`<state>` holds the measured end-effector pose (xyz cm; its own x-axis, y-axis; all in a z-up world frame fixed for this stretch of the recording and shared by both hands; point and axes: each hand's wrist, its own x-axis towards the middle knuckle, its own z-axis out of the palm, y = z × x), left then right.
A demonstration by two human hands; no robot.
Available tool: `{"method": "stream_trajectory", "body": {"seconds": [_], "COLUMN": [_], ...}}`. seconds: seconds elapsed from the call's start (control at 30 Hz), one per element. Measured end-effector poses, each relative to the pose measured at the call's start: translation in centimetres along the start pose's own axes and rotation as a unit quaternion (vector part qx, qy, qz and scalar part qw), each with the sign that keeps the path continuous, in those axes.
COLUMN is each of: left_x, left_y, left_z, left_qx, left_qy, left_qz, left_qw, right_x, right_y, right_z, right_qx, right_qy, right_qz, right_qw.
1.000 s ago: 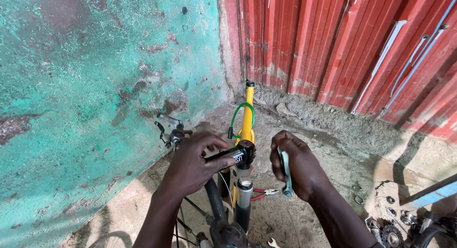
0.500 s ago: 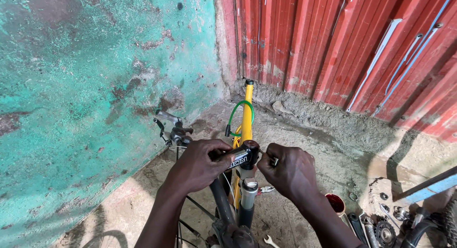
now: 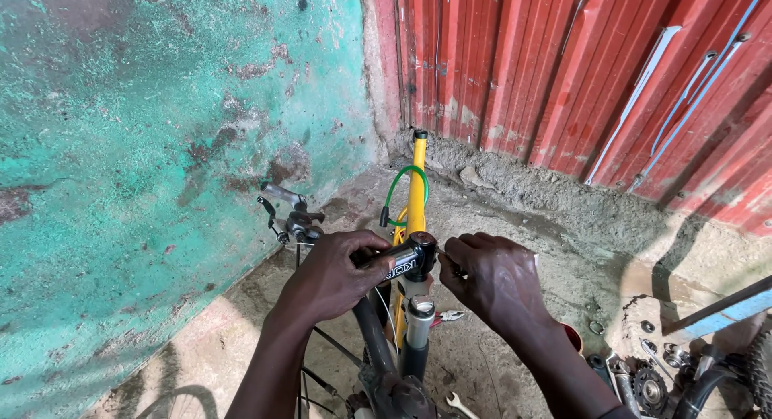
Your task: Adjusting and tightening the bicycle stem and handlebar bolts using a multi-tool
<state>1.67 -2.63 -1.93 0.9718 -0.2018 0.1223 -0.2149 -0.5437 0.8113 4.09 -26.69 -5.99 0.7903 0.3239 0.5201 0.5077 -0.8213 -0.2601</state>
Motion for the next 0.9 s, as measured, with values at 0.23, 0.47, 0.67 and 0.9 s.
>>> {"method": "stream_trajectory", "body": {"seconds": [0.23,0.47,0.67,0.9], "left_x": [-0.1,-0.1,-0.7,-3.3], "left_y": [-0.4,-1.3,0.5,4.9], "left_z": [-0.1,-0.6,-1.6,-3.0], "left_qx": [-0.002,0.113,0.069,-0.019], "left_qy": [0.007,0.021,0.030,0.004], "left_qz": [0.001,0.022,-0.087,0.012], "left_qw": [1.000,0.993,0.993,1.000], "right_x": [0.1,0.9,0.9,1.0], "right_y": [-0.4,-2.3,-1.4,-2.6], "right_z": [1.2,3.2,3.3,3.5], "right_qx": [0.043,0.629,0.713,0.703], "right_qy": [-0.055,-0.138,-0.212,-0.193], "right_qz": [0.047,0.386,0.410,0.416], "right_qw": [0.996,0.660,0.528,0.543]}}
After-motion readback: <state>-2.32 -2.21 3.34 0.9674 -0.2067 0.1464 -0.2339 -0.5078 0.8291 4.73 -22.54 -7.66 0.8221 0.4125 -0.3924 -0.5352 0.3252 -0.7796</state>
